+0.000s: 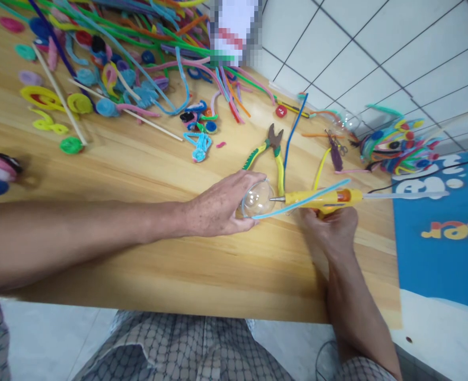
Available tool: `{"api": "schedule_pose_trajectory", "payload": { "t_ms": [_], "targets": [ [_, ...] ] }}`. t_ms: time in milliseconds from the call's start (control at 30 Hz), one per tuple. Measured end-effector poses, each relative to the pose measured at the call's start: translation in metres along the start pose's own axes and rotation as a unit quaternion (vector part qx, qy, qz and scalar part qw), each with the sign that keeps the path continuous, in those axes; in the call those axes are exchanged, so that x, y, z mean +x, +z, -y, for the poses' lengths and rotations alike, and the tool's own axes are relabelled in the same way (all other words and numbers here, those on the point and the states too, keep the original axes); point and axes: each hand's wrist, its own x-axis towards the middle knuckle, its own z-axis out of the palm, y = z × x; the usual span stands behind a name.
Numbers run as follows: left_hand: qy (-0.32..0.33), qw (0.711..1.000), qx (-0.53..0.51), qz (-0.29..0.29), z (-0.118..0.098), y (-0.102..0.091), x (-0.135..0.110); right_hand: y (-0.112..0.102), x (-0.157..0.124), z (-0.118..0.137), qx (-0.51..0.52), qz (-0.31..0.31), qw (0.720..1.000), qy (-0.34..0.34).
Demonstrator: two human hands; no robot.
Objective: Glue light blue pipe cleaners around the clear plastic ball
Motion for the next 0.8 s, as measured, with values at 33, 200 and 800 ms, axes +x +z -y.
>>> {"api": "schedule_pose_trajectory", "payload": {
  "t_ms": [33,200,800],
  "targets": [
    [0.000,1.000,0.002,0.001,0.0001,0.0000,0.0000,0.0006,-0.0001,0.0000,-0.002,-0.008,1.000,-0.003],
    [0.006,1.000,0.012,-0.002,0.0007,0.0009,0.0000,0.0031,-0.0001,0.0036,-0.001,-0.025,1.000,-0.006],
    [0.009,1.000,0.005,-0.007,0.0016,0.0017,-0.0002,0.0052,-0.0005,0.0007,0.014,-0.035,0.999,-0.005]
  ]
}}
